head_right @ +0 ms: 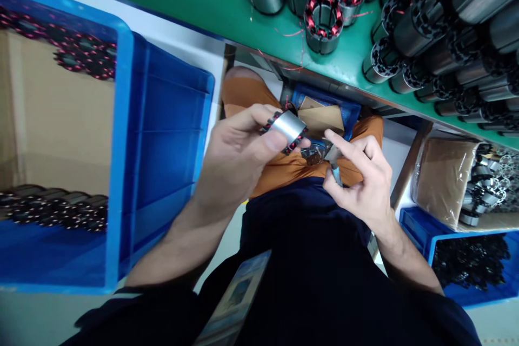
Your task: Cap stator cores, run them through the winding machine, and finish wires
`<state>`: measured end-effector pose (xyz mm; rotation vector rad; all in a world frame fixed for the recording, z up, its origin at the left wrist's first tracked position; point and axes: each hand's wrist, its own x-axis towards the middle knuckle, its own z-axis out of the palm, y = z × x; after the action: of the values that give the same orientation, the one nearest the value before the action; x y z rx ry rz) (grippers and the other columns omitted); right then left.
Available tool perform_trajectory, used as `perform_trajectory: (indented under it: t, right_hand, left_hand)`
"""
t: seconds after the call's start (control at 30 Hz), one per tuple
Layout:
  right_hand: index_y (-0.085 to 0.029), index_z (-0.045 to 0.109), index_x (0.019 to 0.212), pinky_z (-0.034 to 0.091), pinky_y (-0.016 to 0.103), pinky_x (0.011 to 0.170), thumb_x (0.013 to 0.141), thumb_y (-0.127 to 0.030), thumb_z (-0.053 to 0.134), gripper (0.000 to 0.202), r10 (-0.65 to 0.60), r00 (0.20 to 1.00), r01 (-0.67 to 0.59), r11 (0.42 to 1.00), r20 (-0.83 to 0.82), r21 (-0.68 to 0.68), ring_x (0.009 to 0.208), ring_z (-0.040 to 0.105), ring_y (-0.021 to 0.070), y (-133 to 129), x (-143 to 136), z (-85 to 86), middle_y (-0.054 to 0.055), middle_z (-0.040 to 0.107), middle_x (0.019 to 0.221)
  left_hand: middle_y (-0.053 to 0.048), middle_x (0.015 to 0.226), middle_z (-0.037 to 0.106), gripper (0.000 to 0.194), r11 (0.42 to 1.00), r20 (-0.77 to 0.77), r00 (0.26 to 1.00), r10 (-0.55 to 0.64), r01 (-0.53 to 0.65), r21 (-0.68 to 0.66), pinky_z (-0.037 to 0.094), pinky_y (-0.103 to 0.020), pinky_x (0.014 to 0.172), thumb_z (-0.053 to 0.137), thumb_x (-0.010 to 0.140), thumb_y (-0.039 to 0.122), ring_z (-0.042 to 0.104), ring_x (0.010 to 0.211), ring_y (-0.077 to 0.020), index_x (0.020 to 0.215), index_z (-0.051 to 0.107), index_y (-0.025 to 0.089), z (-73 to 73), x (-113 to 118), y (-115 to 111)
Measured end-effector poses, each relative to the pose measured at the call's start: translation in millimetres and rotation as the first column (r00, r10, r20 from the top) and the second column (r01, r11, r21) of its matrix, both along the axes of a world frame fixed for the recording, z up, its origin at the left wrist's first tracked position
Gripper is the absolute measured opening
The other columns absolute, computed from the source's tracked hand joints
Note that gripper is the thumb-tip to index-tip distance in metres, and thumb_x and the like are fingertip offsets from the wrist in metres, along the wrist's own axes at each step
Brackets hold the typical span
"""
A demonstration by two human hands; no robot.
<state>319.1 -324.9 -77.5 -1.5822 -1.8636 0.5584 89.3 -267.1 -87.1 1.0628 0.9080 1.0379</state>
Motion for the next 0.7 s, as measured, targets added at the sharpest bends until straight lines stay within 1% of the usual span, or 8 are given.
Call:
perform_trajectory:
  t: [0.1, 0.23, 0.3, 0.4, 0.53, 0.6, 0.63, 0.7]
  right_hand:
    - [-0.039, 0.084, 0.156, 0.066, 0.044, 0.077, 0.098, -0.024, 0.083, 0.060, -0.002, 0.998, -0.006, 0.994, 0.068, 0.113, 0.085, 0.068, 0.0257, 0.7, -2.3, -1.5, 0.004, 0.070, 0.094]
    - [-0.042, 0.082, 0.159, 0.065, 0.042, 0.075, 0.100, -0.026, 0.086, 0.061, -0.013, 0.997, 0.000, 0.985, 0.074, 0.172, 0.087, 0.069, 0.0247, 1.0, -4.5, -2.3, 0.005, 0.067, 0.098]
    - [-0.043, 0.082, 0.160, 0.065, 0.042, 0.075, 0.102, -0.028, 0.086, 0.060, -0.028, 0.997, 0.015, 0.986, 0.078, 0.168, 0.086, 0.069, 0.0244, 0.6, -4.0, -2.2, 0.005, 0.067, 0.098]
    - [-0.044, 0.080, 0.163, 0.065, 0.043, 0.075, 0.104, -0.029, 0.084, 0.061, -0.039, 0.997, 0.031, 0.990, 0.061, 0.137, 0.084, 0.068, 0.0241, -1.1, -2.2, -2.8, 0.004, 0.067, 0.096]
    - [-0.049, 0.078, 0.165, 0.065, 0.040, 0.078, 0.106, -0.024, 0.085, 0.064, -0.021, 0.999, 0.025, 0.994, -0.041, 0.106, 0.083, 0.065, 0.0213, -2.8, -0.1, -5.0, 0.002, 0.064, 0.096]
    - [-0.047, 0.080, 0.163, 0.064, 0.037, 0.079, 0.107, -0.024, 0.084, 0.061, -0.008, 0.998, 0.014, 0.996, -0.068, 0.084, 0.083, 0.064, 0.0188, -1.6, 0.5, -6.1, 0.001, 0.062, 0.096]
    - [-0.045, 0.082, 0.162, 0.064, 0.036, 0.080, 0.108, -0.024, 0.083, 0.058, 0.001, 0.997, 0.004, 0.997, -0.071, 0.071, 0.083, 0.064, 0.0180, -0.5, 1.1, -6.4, 0.001, 0.061, 0.095]
    - [-0.039, 0.083, 0.160, 0.062, 0.034, 0.080, 0.109, -0.023, 0.081, 0.054, 0.022, 0.998, -0.021, 0.999, -0.061, 0.032, 0.082, 0.063, 0.0173, 2.4, 3.6, -6.8, 0.000, 0.062, 0.094]
  left_hand:
    - [-0.001, 0.101, 0.079, 0.045, 0.994, 0.116, 0.993, -0.015, 0.027, -0.107, 0.073, -0.033, 0.092, 0.092, 0.104, 0.066, 0.084, 0.098, -0.0175, 0.098, 0.076, 0.024, 2.7, 11.4, 1.1]
    - [0.001, 0.094, 0.078, 0.051, 0.981, 0.248, 0.969, -0.014, 0.061, -0.183, 0.072, -0.031, 0.092, 0.100, 0.095, 0.067, 0.079, 0.090, -0.0142, 0.093, 0.076, 0.023, 7.0, 22.9, 2.0]
    - [0.002, 0.094, 0.078, 0.049, 0.979, 0.258, 0.966, -0.024, 0.076, -0.190, 0.071, -0.030, 0.092, 0.102, 0.095, 0.065, 0.078, 0.089, -0.0137, 0.092, 0.076, 0.023, 7.9, 25.7, 1.6]
    - [0.001, 0.093, 0.077, 0.046, 0.982, 0.242, 0.969, -0.038, 0.081, -0.172, 0.071, -0.030, 0.091, 0.100, 0.099, 0.061, 0.078, 0.089, -0.0136, 0.091, 0.076, 0.023, 8.8, 27.0, 0.5]
    - [0.002, 0.090, 0.077, 0.051, 0.981, 0.284, 0.958, -0.031, 0.083, -0.176, 0.068, -0.028, 0.087, 0.102, 0.095, 0.066, 0.074, 0.085, -0.0124, 0.088, 0.077, 0.022, 9.9, 26.8, 0.9]
    - [0.002, 0.088, 0.075, 0.052, 0.980, 0.298, 0.954, -0.018, 0.077, -0.185, 0.066, -0.026, 0.084, 0.103, 0.093, 0.066, 0.072, 0.083, -0.0114, 0.086, 0.076, 0.021, 8.0, 29.1, 1.5]
    - [0.002, 0.086, 0.074, 0.051, 0.979, 0.306, 0.952, 0.000, 0.062, -0.192, 0.065, -0.025, 0.082, 0.104, 0.093, 0.063, 0.071, 0.082, -0.0108, 0.085, 0.076, 0.021, 5.9, 31.5, 1.4]
    - [0.003, 0.085, 0.074, 0.049, 0.975, 0.322, 0.944, 0.069, 0.004, -0.222, 0.064, -0.023, 0.082, 0.108, 0.091, 0.056, 0.071, 0.080, -0.0095, 0.085, 0.076, 0.020, -1.1, 37.9, -0.1]
